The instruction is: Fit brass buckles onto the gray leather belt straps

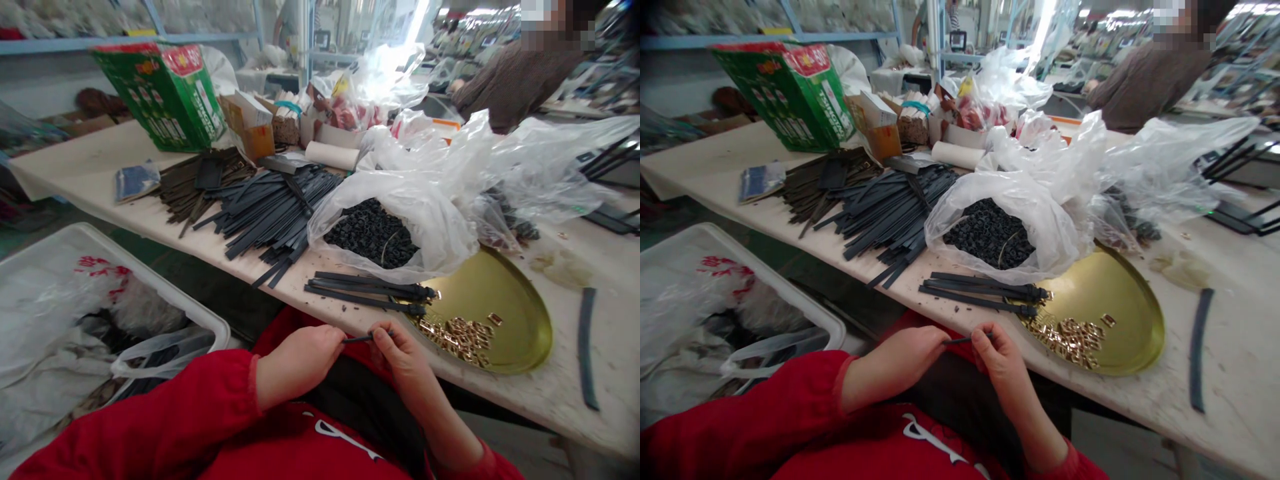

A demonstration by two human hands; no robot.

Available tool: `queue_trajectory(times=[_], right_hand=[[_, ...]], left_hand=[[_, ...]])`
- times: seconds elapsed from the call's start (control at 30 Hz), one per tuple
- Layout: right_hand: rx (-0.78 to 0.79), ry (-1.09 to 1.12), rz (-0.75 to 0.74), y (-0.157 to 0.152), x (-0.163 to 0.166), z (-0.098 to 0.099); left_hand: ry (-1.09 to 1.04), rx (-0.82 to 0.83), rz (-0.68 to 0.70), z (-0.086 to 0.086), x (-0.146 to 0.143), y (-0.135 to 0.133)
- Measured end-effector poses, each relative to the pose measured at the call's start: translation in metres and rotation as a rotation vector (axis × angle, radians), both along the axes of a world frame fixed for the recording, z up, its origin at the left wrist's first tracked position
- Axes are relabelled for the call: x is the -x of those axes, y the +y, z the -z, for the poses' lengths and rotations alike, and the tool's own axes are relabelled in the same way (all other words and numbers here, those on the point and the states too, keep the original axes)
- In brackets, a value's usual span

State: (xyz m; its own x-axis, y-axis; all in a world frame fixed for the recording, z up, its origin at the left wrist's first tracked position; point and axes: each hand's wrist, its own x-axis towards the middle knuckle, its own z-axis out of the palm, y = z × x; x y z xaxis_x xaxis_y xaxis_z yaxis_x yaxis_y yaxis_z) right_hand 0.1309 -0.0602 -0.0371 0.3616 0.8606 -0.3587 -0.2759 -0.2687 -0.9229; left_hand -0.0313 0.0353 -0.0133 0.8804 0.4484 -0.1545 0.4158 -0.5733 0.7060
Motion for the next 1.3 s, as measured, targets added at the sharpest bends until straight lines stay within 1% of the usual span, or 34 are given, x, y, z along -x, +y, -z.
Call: queue_trajectory(times=[0.03, 0.07, 0.17, 0.23, 0.33, 0.43, 0.5, 0.57, 0.63, 0.67, 0.73, 0.77, 0.8, 0.87, 0.93, 1.0, 1.1, 1.2, 1.3], right_hand=[[-0.006, -0.013, 0.001, 0.0, 0.002, 0.0], [-0.015, -0.009, -0.002, 0.0, 0.004, 0.0], [-0.037, 0.03, -0.024, 0.001, 0.009, 0.0], [-0.057, 0.042, -0.043, 0.004, 0.014, 0.002], [-0.103, 0.043, -0.042, 0.01, 0.022, 0.007], [-0.136, 0.02, -0.015, 0.013, 0.027, 0.009], [-0.135, -0.026, -0.055, 0.011, 0.023, 0.007], [-0.13, -0.158, -0.133, 0.006, 0.007, 0.003], [-0.101, -0.393, -0.137, -0.005, -0.026, -0.002], [-0.063, -0.542, -0.076, -0.011, -0.049, -0.004], [0.05, -0.809, 0.106, -0.026, -0.103, -0.006], [0.115, -0.954, 0.204, -0.033, -0.132, -0.005], [0.181, -1.083, 0.272, -0.039, -0.159, -0.003], [0.249, -1.143, 0.307, -0.048, -0.204, 0.003], [0.303, -1.145, 0.262, -0.049, -0.232, 0.012], [0.346, -1.135, 0.204, -0.046, -0.244, 0.019], [0.392, -1.126, 0.169, -0.04, -0.248, 0.022], [0.403, -1.125, 0.188, -0.039, -0.241, 0.015], [0.344, -1.102, 0.181, -0.038, -0.213, 0.002]], left_hand=[[0.028, 0.017, 0.016, -0.002, -0.001, 0.0], [0.059, 0.067, 0.029, -0.004, -0.001, 0.0], [0.114, 0.329, 0.041, -0.011, -0.001, -0.001], [0.111, 0.443, 0.027, -0.013, -0.004, -0.001], [0.079, 0.492, -0.028, -0.014, -0.013, -0.001], [0.08, 0.502, -0.123, -0.014, -0.024, -0.001], [0.063, 0.49, -0.136, -0.014, -0.03, -0.001], [0.034, 0.512, -0.105, -0.014, -0.034, 0.003], [0.022, 0.55, -0.094, -0.013, -0.035, 0.01], [0.019, 0.559, -0.102, -0.012, -0.035, 0.013], [0.007, 0.565, -0.128, -0.007, -0.034, 0.019], [0.003, 0.574, -0.136, -0.005, -0.035, 0.02], [0.003, 0.587, -0.141, -0.002, -0.036, 0.021], [0.027, 0.606, -0.13, 0.004, -0.039, 0.019], [0.067, 0.597, -0.106, 0.007, -0.043, 0.015], [0.124, 0.578, -0.091, 0.01, -0.044, 0.011], [0.149, 0.549, -0.087, 0.014, -0.041, 0.008], [0.132, 0.513, -0.057, 0.015, -0.035, 0.006], [0.116, 0.449, -0.041, 0.003, -0.036, 0.006]])
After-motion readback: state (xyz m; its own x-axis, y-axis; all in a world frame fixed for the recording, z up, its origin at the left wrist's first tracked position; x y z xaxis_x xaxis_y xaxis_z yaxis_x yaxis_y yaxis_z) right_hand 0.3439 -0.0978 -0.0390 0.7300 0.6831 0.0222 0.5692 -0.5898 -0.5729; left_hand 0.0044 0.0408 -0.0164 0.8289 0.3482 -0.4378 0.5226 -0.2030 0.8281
